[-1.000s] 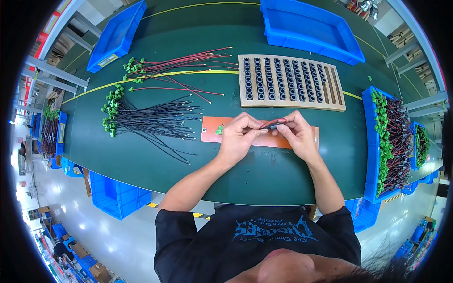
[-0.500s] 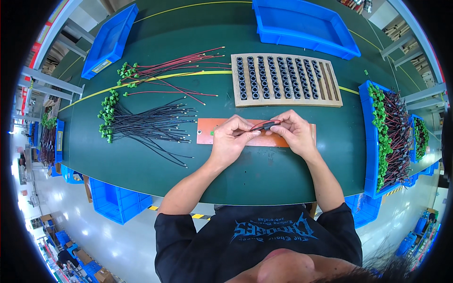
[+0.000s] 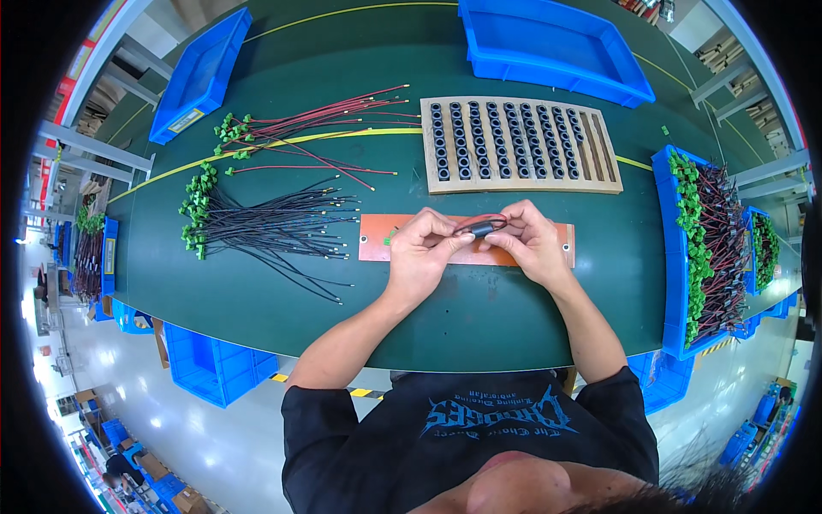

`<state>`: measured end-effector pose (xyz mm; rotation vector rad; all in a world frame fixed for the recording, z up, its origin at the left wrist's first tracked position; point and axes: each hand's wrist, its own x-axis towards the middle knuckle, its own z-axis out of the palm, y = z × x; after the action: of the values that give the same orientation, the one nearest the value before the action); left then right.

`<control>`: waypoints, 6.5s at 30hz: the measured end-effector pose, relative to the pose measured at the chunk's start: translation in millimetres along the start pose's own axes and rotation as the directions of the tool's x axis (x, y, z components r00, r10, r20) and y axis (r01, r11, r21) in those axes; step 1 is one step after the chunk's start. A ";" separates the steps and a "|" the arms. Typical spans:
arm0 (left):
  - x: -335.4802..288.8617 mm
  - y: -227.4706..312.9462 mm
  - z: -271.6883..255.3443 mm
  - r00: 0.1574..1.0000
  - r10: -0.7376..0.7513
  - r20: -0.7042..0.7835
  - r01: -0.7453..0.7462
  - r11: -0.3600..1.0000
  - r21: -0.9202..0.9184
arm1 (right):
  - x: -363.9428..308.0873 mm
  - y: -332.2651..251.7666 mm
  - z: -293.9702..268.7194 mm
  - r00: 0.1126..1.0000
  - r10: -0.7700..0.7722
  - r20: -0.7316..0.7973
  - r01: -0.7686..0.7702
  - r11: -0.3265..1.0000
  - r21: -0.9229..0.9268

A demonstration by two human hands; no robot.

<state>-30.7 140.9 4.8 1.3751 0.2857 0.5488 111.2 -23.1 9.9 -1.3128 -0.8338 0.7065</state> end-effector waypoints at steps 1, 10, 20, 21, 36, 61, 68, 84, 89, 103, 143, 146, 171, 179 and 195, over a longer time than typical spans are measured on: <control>0.6 -0.1 -0.7 1.000 -0.014 -0.023 0.013 1.000 -0.019 | -0.5 -5.2 -2.3 1.000 0.009 0.022 -0.009 1.000 -0.005; 0.6 3.5 -2.5 1.000 -0.025 -0.010 0.024 0.999 -0.029 | 0.9 -6.6 -4.2 0.999 0.044 0.020 -0.044 0.999 0.002; 1.7 -3.9 -11.0 0.987 0.083 0.135 -0.106 0.979 0.172 | 1.6 2.7 -1.8 1.000 0.004 -0.010 -0.003 0.992 0.128; 2.3 -3.4 -9.9 0.989 0.090 0.119 -0.106 0.985 0.134 | 1.2 2.7 -1.8 1.000 0.005 -0.009 -0.004 0.992 0.129; 11.1 6.1 -0.9 0.988 -0.004 0.151 -0.010 0.996 0.090 | -0.8 -1.7 2.9 0.997 -0.046 -0.062 0.046 0.999 0.004; 16.6 3.7 -9.0 0.953 -0.103 0.284 0.128 0.989 -0.071 | -2.9 0.5 -11.7 1.000 0.013 -0.011 -0.013 1.000 0.025; 17.7 1.6 -12.0 0.940 -0.105 0.325 0.151 0.981 -0.122 | 0.3 -12.5 0.9 0.999 -0.036 -0.002 0.036 0.989 0.141; 14.5 0.4 -9.2 0.955 -0.148 0.258 0.166 0.985 -0.048 | 2.8 -8.5 -17.4 0.978 -0.127 -0.167 0.159 0.968 0.192; 7.0 7.4 -4.5 0.951 -0.195 0.240 0.152 0.971 0.185 | 1.7 -17.4 -9.4 0.984 -0.166 0.064 0.176 0.864 -0.473; 5.4 69.7 -100.3 0.983 -0.006 0.184 -0.142 0.612 0.778 | 0.7 -6.6 1.8 0.969 -0.240 -0.057 0.190 0.872 -0.452; -3.0 61.1 -104.8 0.995 0.009 0.097 -0.071 0.747 0.661 | 1.4 -2.9 2.4 0.984 -0.146 -0.102 0.103 0.935 -0.339; -4.7 61.0 -102.8 0.998 0.010 0.066 -0.049 0.773 0.632 | 1.7 -2.9 2.3 0.984 -0.145 -0.101 0.103 0.933 -0.344; 46.9 36.2 4.1 0.870 -0.155 0.467 -0.131 0.842 0.523 | -13.0 -19.2 -17.5 0.983 -0.161 -0.093 0.084 0.830 -0.551; 36.3 20.5 5.0 0.868 0.005 0.497 -0.325 0.763 0.559 | -33.7 -18.2 -23.4 0.956 -0.234 -0.177 0.037 0.695 -0.718; 57.2 10.7 29.1 0.822 -0.324 0.469 0.214 0.938 0.272 | -32.8 -15.5 -7.6 0.924 0.044 -0.379 -0.028 0.999 0.046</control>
<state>29.9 147.3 27.7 1.5951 0.1026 -0.0991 99.7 -56.7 20.9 -1.3755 -0.4793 0.4704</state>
